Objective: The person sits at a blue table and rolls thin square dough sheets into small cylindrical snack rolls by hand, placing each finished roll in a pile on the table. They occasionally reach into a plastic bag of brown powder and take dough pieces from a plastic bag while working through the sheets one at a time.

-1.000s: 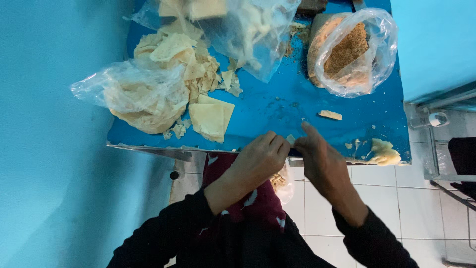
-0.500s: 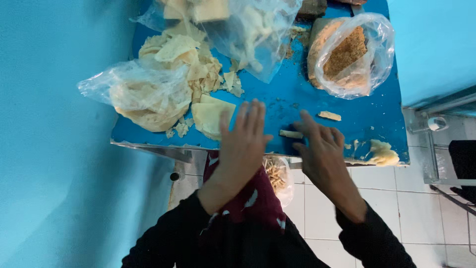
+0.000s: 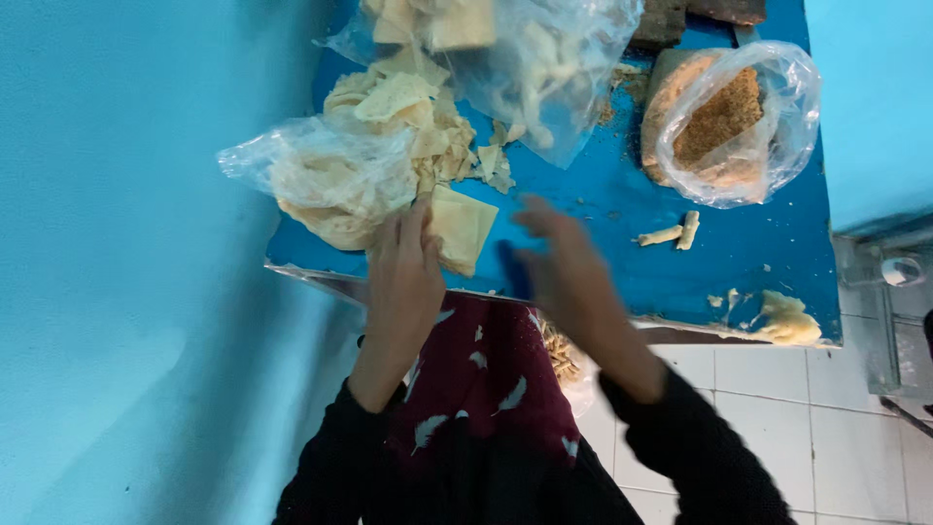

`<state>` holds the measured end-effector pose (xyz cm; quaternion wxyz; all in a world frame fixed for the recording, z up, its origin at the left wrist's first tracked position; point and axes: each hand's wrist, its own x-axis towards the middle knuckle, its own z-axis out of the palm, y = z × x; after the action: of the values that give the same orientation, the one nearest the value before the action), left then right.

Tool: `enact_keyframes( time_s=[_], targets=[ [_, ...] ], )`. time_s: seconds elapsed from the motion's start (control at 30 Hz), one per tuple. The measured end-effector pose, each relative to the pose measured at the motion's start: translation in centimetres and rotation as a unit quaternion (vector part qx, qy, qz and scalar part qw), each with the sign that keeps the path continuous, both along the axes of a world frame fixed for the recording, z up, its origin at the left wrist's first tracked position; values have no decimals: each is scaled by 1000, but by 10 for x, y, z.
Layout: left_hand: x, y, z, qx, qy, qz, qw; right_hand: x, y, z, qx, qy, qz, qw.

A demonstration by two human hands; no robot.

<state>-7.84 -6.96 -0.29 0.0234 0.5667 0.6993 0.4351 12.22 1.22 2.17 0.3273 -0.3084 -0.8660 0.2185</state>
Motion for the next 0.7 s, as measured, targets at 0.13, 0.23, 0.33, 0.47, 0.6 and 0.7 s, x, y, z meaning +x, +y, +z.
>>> enact_keyframes(
  time_s=[0.13,0.23,0.33,0.47,0.6,0.7],
  targets=[
    [2,7,-2,35,-124,-12,992,-65,-6,-5,-22,18,62,998],
    [1,13,-7,39,-198,-8,979,-76,6,-2,-93,10,9,996],
    [1,16,-14,47,-273,-19,961,-70,15,0,-152,45,6,987],
    [2,23,-21,78,-355,-35,931,-67,15,-5,-181,77,44,979],
    [11,29,-22,87,-440,-42,893,-68,14,-9,-237,156,23,959],
    [15,29,-20,109,-464,-58,877,-64,18,-10,-319,204,11,926]
  ],
)
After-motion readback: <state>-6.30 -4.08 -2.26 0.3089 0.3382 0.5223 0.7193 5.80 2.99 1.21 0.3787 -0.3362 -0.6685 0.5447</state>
